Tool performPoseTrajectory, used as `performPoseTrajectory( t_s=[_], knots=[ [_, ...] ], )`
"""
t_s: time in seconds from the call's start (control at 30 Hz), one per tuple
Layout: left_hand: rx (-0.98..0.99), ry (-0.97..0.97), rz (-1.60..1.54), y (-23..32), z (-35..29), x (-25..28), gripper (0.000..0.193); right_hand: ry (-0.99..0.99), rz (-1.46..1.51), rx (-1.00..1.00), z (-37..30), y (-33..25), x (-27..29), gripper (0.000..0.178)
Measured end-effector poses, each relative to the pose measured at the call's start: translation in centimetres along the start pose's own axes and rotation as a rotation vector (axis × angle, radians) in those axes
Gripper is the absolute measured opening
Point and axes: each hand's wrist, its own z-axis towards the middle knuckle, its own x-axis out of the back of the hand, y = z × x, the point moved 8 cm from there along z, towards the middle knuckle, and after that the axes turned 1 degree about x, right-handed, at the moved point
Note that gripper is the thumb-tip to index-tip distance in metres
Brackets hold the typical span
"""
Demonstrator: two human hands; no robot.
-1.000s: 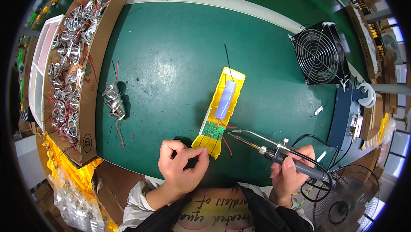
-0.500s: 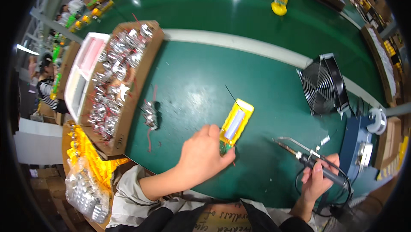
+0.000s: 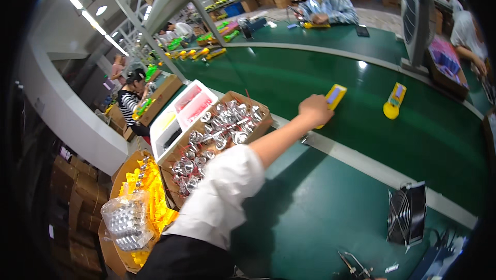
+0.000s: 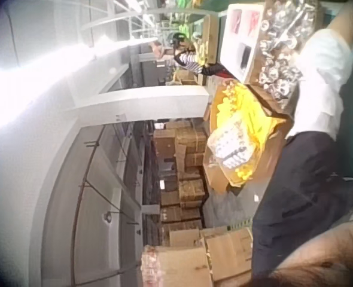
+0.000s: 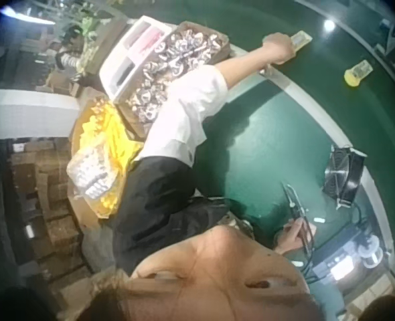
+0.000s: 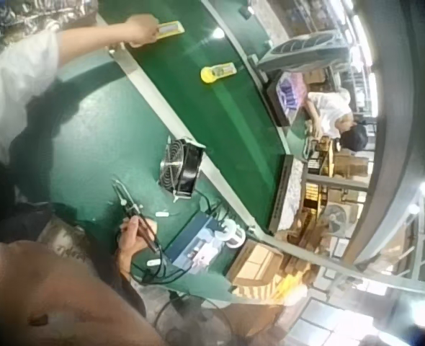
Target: The person solders wires and reflector components to circuit boards inside flashlight casings using a soldering iron and places the assembled units onto the conveyor belt.
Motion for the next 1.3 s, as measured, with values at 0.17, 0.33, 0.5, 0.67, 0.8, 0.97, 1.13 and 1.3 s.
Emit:
performPoseTrajectory(
  t_s=[0.17, 0.33, 0.5, 0.67, 0.8, 0.97, 1.13, 1.3],
  knots=[
    [0.037, 0.187, -0.100, 2.8, 7.1, -2.9, 0.027, -0.031, -0.077, -0.131, 1.1, 0.7, 0.9, 0.020],
    [0.061, 0.066, 0.069, 2.5, 9.4, -5.0, 0.043, -0.075, -0.091, -0.287, 1.3, 0.9, 0.5, 0.026],
    [-0.266, 0.798, -0.076, 8.0, 3.6, 1.4, 0.060, -0.026, -0.045, -0.189, 1.7, 0.5, 0.9, 0.028],
    [-0.454, 0.331, -0.300, 15.7, 1.3, -3.5, 0.054, -0.003, -0.010, -0.177, 1.6, -0.1, 0.4, 0.028],
    [-0.227, 0.076, -0.268, 18.3, 0.0, -7.3, 0.048, 0.024, 0.052, -0.081, 1.5, 0.1, 0.9, 0.025],
    [-0.192, 0.180, -0.240, 17.6, 1.8, -8.8, 0.049, 0.046, -0.049, -0.218, 1.3, 0.2, 1.2, 0.023],
    [-0.259, 0.249, -0.365, 17.8, 1.4, -7.1, 0.045, 0.044, -0.033, -0.190, 1.6, 0.3, 1.5, 0.022],
    [-0.284, 0.120, -0.294, 18.2, 3.1, -9.1, 0.029, 0.002, -0.105, -0.206, 1.8, -0.2, 1.4, 0.020]
  ],
)
